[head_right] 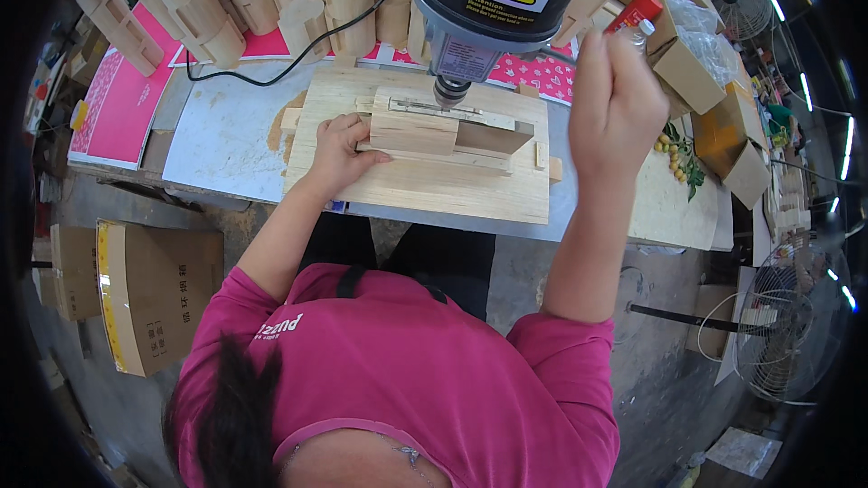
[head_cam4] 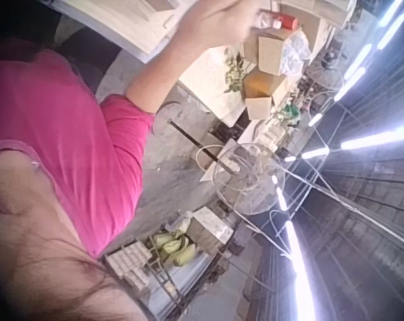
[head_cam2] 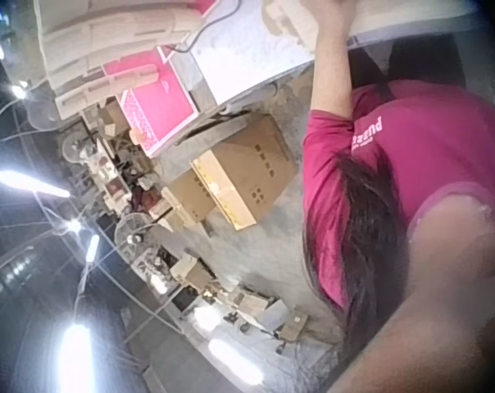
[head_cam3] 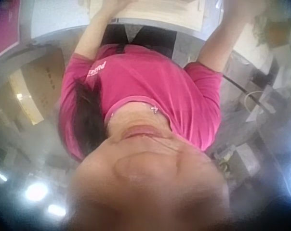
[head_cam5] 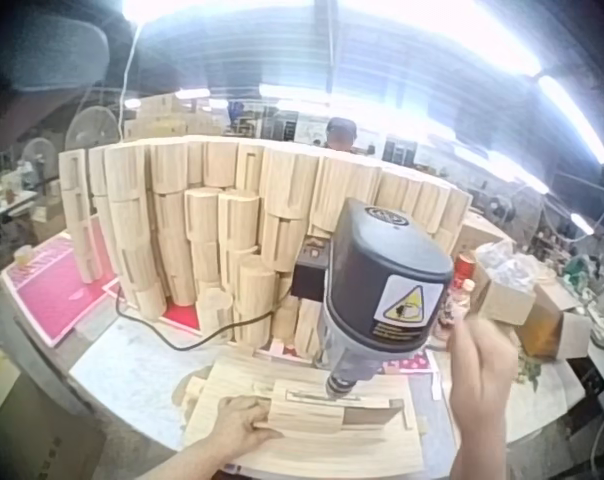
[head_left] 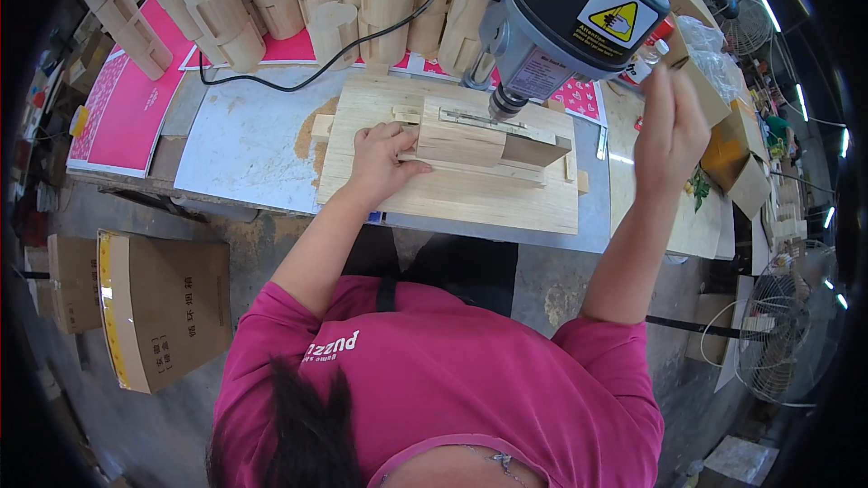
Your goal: Using a drill press to create holes in wooden cylindrical components for furniture manufacturing.
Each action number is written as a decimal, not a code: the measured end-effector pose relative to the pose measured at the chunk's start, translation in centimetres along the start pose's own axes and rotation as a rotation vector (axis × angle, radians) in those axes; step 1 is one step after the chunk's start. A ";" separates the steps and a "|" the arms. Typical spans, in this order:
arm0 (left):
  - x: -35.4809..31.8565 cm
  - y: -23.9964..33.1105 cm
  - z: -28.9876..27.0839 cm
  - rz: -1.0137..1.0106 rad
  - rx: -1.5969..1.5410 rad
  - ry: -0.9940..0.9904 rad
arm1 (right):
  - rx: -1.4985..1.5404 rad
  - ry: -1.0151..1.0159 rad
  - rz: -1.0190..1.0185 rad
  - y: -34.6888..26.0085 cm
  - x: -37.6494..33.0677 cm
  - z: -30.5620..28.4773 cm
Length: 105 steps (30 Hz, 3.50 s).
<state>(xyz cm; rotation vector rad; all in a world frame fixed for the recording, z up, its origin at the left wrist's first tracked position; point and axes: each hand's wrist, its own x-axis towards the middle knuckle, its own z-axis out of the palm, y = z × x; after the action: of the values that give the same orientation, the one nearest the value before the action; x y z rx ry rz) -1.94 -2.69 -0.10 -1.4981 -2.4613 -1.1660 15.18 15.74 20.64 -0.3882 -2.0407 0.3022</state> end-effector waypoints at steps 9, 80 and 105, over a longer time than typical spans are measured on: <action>0.1 -0.1 0.3 -0.002 -0.007 -0.011 | 0.151 0.022 0.143 2.7 -10.6 5.0; 0.3 2.3 0.0 -0.026 -0.421 -0.101 | 0.245 -0.682 0.552 9.5 -12.0 1.8; -6.1 4.4 -13.3 -0.856 -1.083 0.135 | 0.813 -0.478 0.487 1.8 -13.2 -0.7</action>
<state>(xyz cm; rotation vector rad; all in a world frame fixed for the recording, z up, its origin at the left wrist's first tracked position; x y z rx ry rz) 0.32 -14.31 9.66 -0.1741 -2.4594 -2.9010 22.02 12.18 9.79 -0.3031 -2.0336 1.5810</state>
